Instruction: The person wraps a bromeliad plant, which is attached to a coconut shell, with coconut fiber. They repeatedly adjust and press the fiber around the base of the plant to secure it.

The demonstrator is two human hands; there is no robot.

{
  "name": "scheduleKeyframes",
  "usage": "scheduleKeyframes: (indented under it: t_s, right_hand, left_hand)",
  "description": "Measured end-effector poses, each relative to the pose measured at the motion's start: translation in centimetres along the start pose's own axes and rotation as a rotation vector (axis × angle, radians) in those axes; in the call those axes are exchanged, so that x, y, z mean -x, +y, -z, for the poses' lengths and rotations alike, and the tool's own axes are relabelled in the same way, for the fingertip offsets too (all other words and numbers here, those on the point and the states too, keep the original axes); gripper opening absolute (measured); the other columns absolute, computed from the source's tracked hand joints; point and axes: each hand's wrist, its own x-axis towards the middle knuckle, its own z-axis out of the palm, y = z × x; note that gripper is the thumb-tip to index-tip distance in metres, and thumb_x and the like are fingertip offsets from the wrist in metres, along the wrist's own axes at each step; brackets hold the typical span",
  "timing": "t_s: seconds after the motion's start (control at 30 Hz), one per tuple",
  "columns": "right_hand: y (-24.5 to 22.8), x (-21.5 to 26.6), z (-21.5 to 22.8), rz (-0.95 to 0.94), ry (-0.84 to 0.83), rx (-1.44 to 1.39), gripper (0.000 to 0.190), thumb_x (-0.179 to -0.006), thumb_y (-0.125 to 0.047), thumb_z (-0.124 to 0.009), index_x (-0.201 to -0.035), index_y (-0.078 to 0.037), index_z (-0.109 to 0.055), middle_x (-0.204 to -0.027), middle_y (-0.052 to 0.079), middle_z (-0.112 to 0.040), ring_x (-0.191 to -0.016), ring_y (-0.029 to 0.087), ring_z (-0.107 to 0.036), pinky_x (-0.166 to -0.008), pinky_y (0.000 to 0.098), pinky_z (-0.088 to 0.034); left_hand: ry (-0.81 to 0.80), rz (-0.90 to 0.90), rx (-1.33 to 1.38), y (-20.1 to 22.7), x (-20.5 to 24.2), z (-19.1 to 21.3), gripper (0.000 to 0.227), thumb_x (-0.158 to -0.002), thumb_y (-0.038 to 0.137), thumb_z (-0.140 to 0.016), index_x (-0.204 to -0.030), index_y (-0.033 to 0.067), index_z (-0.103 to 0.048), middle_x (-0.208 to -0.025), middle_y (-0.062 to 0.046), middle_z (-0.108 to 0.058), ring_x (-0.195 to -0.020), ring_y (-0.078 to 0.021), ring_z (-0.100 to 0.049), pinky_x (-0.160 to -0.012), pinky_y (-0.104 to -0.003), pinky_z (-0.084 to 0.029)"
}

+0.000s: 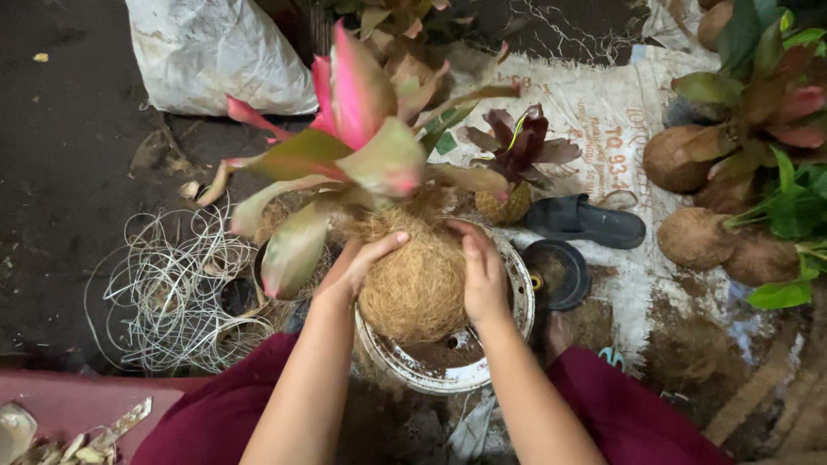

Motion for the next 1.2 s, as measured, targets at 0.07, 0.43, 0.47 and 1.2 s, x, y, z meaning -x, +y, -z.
scheduleKeyframes:
  t_s: [0.07, 0.43, 0.47, 1.2]
  right_hand:
    - [-0.7, -0.2, 0.2, 0.03, 0.005, 0.089, 0.058, -0.108, -0.046, -0.033, -0.137, -0.004, -0.062, -0.146, 0.02, -0.058, -0.141, 0.041, -0.047, -0.121, 0.0507, -0.032]
    - [-2.9, 2.3, -2.7, 0.149, 0.035, 0.909, 0.076, -0.101, -0.055, -0.051, -0.151, 0.002, -0.046, -0.153, 0.027, -0.044, -0.146, 0.046, -0.032, -0.112, 0.0704, -0.02]
    - [-2.7, 1.9, -2.0, -0.019, -0.035, 0.778, 0.069, -0.102, -0.057, -0.049, -0.142, -0.001, -0.053, -0.145, 0.024, -0.053, -0.14, 0.042, -0.042, -0.113, 0.0639, -0.027]
    - [2.6, 0.2, 1.0, -0.383, 0.009, -0.7, 0.075, -0.099, -0.06, -0.041, -0.146, -0.002, -0.052, -0.148, 0.012, -0.058, -0.136, 0.025, -0.054, -0.115, 0.0409, -0.04]
  left_hand:
    - [-0.055, -0.15, 0.036, 0.0, -0.1, -0.4, 0.092, -0.075, 0.039, -0.081, -0.145, -0.0088, -0.046, -0.14, -0.02, -0.063, -0.127, -0.0299, -0.062, -0.108, -0.039, -0.047]
    - [-0.072, -0.508, -0.084, -0.8, -0.9, -1.9, 0.098, -0.07, 0.014, -0.092, -0.148, -0.0032, -0.035, -0.146, -0.013, -0.053, -0.136, -0.0252, -0.05, -0.117, -0.038, -0.039]
    - [-0.107, -0.546, -0.054, -0.8, -0.9, -2.1, 0.093, -0.071, 0.013, -0.091, -0.147, -0.0034, -0.04, -0.145, -0.013, -0.055, -0.136, -0.0252, -0.051, -0.117, -0.038, -0.039]
    - [0.001, -0.24, 0.052, -1.4, 0.9, -1.0, 0.082, -0.076, 0.042, -0.078, -0.141, -0.001, -0.053, -0.136, -0.015, -0.065, -0.125, -0.0277, -0.061, -0.107, -0.039, -0.046]
